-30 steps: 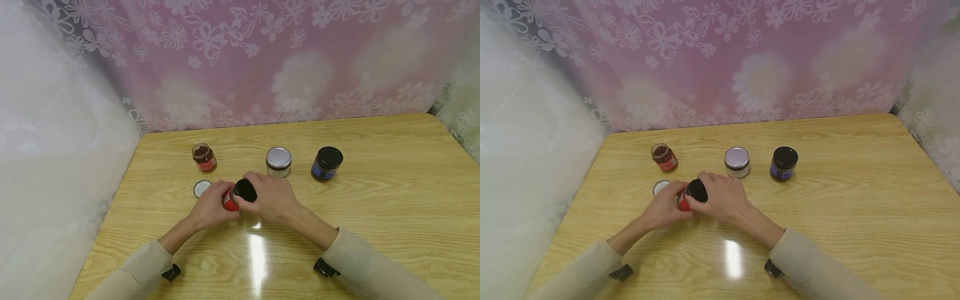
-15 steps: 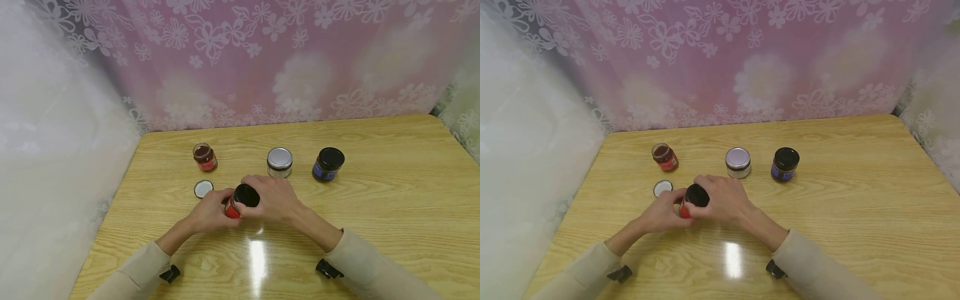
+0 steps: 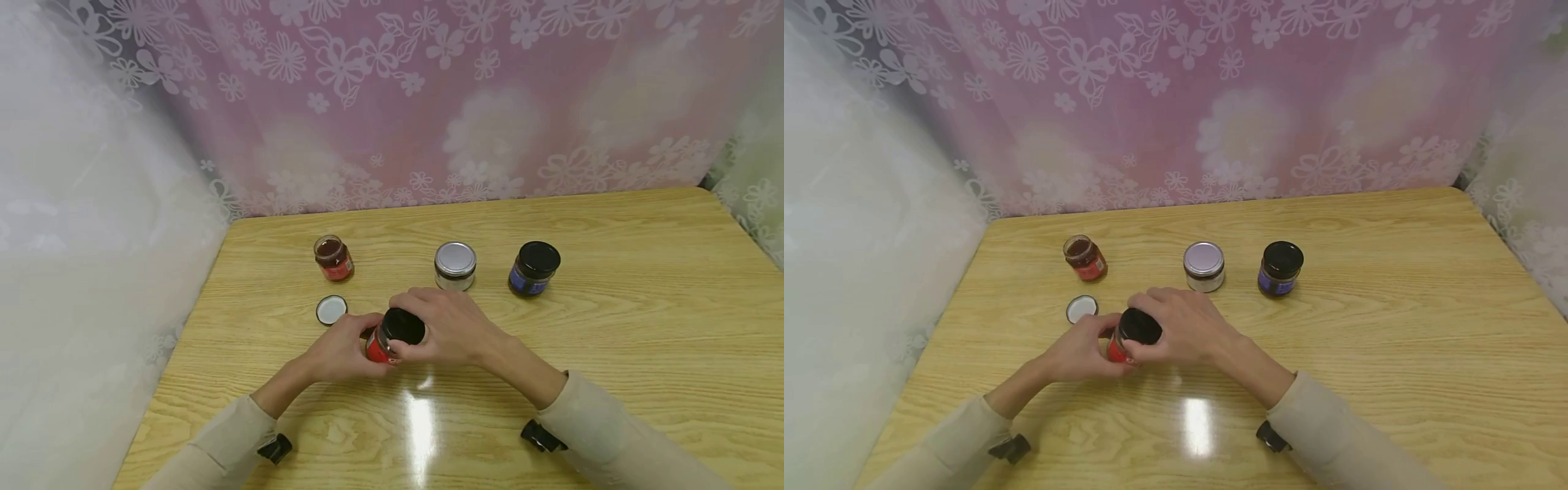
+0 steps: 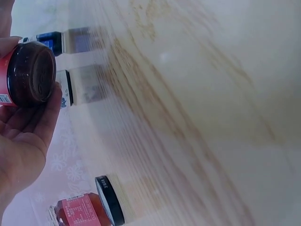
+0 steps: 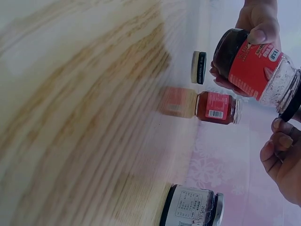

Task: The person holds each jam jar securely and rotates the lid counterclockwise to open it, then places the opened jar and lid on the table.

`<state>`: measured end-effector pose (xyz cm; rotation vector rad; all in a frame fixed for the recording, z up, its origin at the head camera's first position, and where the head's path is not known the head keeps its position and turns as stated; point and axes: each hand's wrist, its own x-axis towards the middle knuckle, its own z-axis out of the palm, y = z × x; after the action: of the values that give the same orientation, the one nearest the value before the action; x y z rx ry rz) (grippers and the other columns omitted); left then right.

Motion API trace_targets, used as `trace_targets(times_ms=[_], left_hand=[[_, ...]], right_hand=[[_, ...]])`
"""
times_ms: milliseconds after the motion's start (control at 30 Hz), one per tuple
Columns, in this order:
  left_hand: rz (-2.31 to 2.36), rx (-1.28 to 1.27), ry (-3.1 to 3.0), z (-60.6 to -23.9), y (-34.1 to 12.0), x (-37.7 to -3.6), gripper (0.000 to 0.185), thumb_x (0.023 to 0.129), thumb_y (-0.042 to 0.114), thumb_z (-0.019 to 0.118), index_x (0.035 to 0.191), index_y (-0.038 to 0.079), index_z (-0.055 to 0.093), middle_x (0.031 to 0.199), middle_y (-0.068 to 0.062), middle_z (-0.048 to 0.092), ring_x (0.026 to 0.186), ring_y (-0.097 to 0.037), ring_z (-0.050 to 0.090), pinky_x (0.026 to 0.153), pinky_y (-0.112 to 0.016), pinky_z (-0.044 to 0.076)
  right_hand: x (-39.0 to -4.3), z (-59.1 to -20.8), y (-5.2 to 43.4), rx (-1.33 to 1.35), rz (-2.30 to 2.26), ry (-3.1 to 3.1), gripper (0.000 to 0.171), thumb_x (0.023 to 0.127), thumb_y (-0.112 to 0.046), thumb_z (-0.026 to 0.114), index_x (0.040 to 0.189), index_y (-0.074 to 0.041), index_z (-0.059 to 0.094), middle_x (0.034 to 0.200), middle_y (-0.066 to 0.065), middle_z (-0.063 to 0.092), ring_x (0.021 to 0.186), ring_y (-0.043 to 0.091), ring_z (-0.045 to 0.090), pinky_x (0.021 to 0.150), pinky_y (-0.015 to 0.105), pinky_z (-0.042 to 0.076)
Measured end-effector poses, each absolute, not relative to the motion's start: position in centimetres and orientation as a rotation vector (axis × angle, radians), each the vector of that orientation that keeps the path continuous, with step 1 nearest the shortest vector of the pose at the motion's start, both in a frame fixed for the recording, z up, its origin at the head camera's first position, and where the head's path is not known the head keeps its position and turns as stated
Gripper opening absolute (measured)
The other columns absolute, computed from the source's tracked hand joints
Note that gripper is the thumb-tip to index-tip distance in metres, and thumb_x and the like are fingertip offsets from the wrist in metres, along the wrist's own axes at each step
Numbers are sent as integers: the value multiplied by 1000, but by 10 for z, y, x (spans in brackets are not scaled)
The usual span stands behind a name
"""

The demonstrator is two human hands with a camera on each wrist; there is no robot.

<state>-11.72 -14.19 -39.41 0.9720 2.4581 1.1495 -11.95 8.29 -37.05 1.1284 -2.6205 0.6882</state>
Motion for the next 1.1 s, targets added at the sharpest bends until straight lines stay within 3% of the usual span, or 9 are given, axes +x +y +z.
trace_targets(times_ms=[533, 833, 967, 1100], left_hand=[[1126, 1011, 2415, -395, -145, -117, 39, 73, 27, 79, 106, 21, 61, 94, 16, 63, 87, -3, 61, 74, -25, 51], [1118, 962, 2442, -396, -147, -117, 36, 73, 29, 78, 105, 23, 61, 92, 17, 63, 85, -2, 61, 74, -26, 51], [1126, 942, 2445, -396, -147, -116, 35, 74, 29, 78, 103, 23, 61, 89, 16, 63, 82, -2, 61, 72, -26, 52], [1126, 924, 2447, -395, -147, -116, 34, 74, 28, 78, 103, 24, 61, 89, 16, 63, 81, -2, 61, 71, -26, 52]], right_hand=[[-119, -364, 90, 1299, 636, -2669, 51, 83, -55, 59, 125, -27, 57, 97, -11, 50, 73, 4, 46, 55, 22, 39], [-116, -358, 89, 1174, 503, -2841, 79, 83, -79, 35, 144, -28, 43, 112, -6, 56, 81, 9, 52, 61, 26, 42], [-113, -352, 86, 1058, 501, -2883, 78, 83, -80, 31, 135, -26, 53, 114, -6, 62, 87, 13, 58, 64, 30, 46], [-109, -346, 82, 1015, 496, -2881, 65, 84, -77, 38, 117, -26, 61, 96, -9, 64, 78, 9, 56, 56, 27, 42]])
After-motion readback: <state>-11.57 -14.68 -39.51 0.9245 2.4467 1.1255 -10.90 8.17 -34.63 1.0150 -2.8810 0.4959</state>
